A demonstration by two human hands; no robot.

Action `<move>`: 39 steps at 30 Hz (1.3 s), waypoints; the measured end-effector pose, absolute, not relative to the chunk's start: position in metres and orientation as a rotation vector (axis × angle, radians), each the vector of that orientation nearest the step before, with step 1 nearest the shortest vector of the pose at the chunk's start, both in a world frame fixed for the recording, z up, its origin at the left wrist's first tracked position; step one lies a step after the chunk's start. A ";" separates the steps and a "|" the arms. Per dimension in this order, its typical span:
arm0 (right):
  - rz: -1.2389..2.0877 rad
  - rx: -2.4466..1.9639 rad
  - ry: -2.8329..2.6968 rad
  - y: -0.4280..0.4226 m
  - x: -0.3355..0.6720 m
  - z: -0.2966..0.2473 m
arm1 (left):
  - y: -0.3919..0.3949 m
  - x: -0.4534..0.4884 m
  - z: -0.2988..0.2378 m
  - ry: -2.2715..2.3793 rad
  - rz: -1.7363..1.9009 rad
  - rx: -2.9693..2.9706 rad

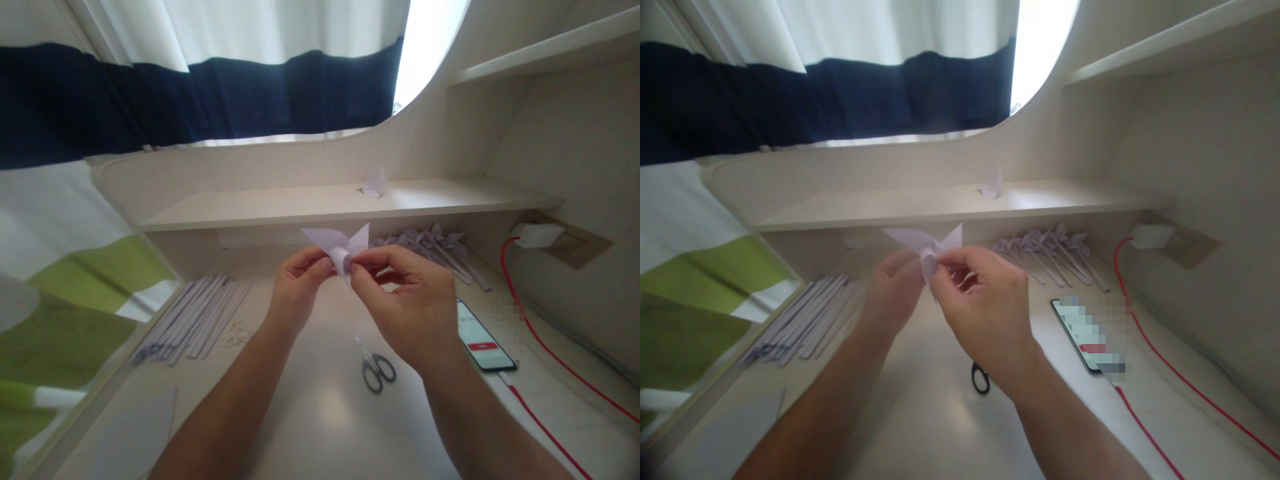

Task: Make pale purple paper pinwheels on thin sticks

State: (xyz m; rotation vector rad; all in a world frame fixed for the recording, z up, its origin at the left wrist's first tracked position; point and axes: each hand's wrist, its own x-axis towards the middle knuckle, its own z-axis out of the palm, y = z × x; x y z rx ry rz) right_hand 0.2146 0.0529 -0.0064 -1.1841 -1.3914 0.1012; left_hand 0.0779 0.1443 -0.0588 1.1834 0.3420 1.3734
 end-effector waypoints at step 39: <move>-0.048 -1.204 -1.584 0.045 0.221 -0.002 | 0.146 0.075 -0.066 0.503 1.432 1.233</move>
